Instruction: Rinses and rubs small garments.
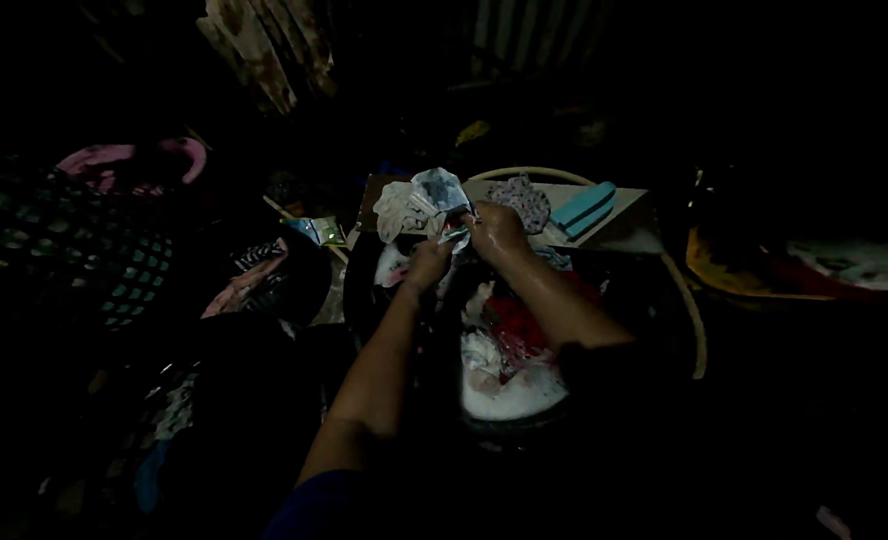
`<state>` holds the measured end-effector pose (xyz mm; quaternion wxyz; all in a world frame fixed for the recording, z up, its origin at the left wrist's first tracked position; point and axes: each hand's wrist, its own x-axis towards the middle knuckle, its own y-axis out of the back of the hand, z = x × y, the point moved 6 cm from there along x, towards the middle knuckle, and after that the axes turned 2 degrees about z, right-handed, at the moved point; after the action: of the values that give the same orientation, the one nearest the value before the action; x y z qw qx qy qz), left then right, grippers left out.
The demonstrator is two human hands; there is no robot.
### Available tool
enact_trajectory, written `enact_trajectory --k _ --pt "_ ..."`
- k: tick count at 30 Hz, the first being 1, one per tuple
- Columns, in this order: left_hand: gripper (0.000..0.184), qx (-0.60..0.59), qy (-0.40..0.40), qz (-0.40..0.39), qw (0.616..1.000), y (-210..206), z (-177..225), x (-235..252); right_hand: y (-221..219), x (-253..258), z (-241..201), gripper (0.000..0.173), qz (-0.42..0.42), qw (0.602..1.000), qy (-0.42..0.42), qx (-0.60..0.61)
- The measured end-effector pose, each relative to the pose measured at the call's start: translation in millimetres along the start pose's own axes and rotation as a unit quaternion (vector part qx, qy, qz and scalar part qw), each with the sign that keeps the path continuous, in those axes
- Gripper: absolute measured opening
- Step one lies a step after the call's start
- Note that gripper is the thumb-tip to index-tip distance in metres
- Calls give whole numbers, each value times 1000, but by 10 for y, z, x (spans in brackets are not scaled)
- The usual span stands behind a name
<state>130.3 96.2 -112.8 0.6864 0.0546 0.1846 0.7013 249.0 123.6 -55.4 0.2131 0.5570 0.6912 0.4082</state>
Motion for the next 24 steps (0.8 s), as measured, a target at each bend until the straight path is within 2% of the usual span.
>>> enact_trajectory --k 1,4,6,10,14,16,18,20,22,23,24 --pt "33 -26 -10 17 999 -25 -5 -22 -7 -13 -13 35 1 1000 -7 17" --pt "30 -168 10 -8 986 -110 -69 -106 -86 -14 -34 36 -31 997 -18 72" --pt "25 -208 34 -11 978 -128 -129 -106 -143 21 -12 37 -39 995 -33 87" --pt "37 -153 71 -24 985 -37 -160 -24 -157 168 121 39 -18 988 -116 97" --pt "41 -127 66 27 989 -6 -228 45 -321 347 302 46 -1 964 -216 155" --pt "45 -78 74 38 993 6 -328 74 -440 463 481 56 8 937 -259 232" --pt "42 -3 45 30 999 -37 -557 171 -546 489 642 72 -51 908 -289 300" --pt "37 83 20 -44 995 -159 -622 142 -561 369 756 80 -124 902 -291 293" --pt "48 165 -13 -160 973 -449 -632 -1 -547 16 819 65 -210 932 -229 184" --pt "55 190 -28 -226 955 -637 -650 -85 -576 -213 854 54 -278 938 -178 106" --pt "61 208 -45 -288 934 -845 -708 -158 -644 -481 908 47 -352 926 -132 17"
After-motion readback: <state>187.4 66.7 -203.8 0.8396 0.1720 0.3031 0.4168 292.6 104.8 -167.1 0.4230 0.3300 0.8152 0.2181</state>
